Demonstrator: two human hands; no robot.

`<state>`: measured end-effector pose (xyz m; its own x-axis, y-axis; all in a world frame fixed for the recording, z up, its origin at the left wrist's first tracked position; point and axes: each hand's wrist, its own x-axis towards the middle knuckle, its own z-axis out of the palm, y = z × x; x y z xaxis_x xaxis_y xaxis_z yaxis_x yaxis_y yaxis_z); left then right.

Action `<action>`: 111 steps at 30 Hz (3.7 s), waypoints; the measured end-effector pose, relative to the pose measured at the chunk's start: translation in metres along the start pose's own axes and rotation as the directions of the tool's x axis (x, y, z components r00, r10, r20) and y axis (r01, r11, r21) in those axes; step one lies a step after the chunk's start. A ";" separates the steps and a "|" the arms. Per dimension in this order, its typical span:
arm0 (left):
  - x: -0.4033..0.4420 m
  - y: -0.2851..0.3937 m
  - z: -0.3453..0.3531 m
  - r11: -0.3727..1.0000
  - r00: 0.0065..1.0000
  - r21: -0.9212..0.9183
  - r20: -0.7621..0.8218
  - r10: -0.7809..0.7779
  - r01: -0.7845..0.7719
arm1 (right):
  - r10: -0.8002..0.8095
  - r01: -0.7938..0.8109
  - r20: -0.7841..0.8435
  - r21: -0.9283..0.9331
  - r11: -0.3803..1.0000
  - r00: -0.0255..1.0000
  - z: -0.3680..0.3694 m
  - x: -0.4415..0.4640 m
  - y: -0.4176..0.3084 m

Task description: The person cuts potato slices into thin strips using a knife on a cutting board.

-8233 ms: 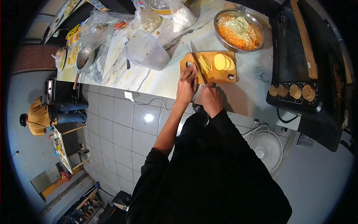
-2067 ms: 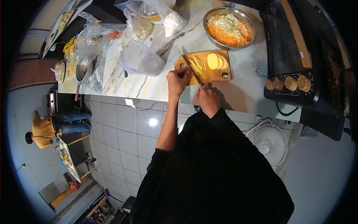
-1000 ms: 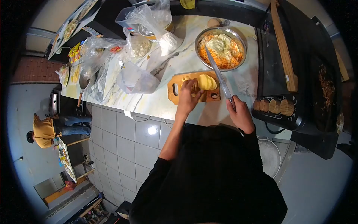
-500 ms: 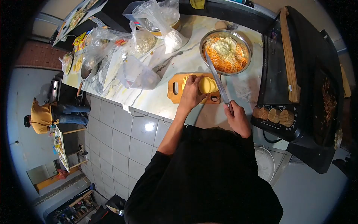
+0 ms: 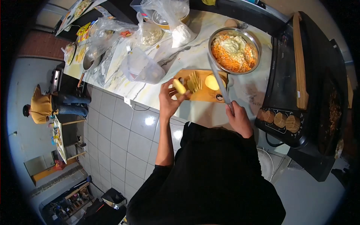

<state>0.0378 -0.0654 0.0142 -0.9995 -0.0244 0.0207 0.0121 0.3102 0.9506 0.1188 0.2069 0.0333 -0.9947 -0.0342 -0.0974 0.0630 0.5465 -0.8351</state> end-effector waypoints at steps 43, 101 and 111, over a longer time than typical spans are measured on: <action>-0.002 -0.022 0.016 0.884 0.966 0.392 0.143 0.215 -0.255 | 0.057 -0.030 0.123 -0.214 0.976 0.991 0.092 0.013 0.008; -0.019 -0.033 0.035 0.754 0.941 0.573 0.108 0.320 -0.322 | 0.051 -0.021 0.041 -0.543 0.839 0.998 0.114 0.028 -0.029; -0.017 -0.034 0.024 0.763 0.927 0.527 0.184 0.327 -0.374 | 0.053 0.009 0.110 -0.496 0.868 0.992 0.091 0.021 -0.024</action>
<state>0.0532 -0.0530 -0.0257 -0.9279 0.2540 0.2728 0.3674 0.7469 0.5542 0.1035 0.1163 0.0018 -0.9748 -0.0972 -0.2010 0.0057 0.8892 -0.4575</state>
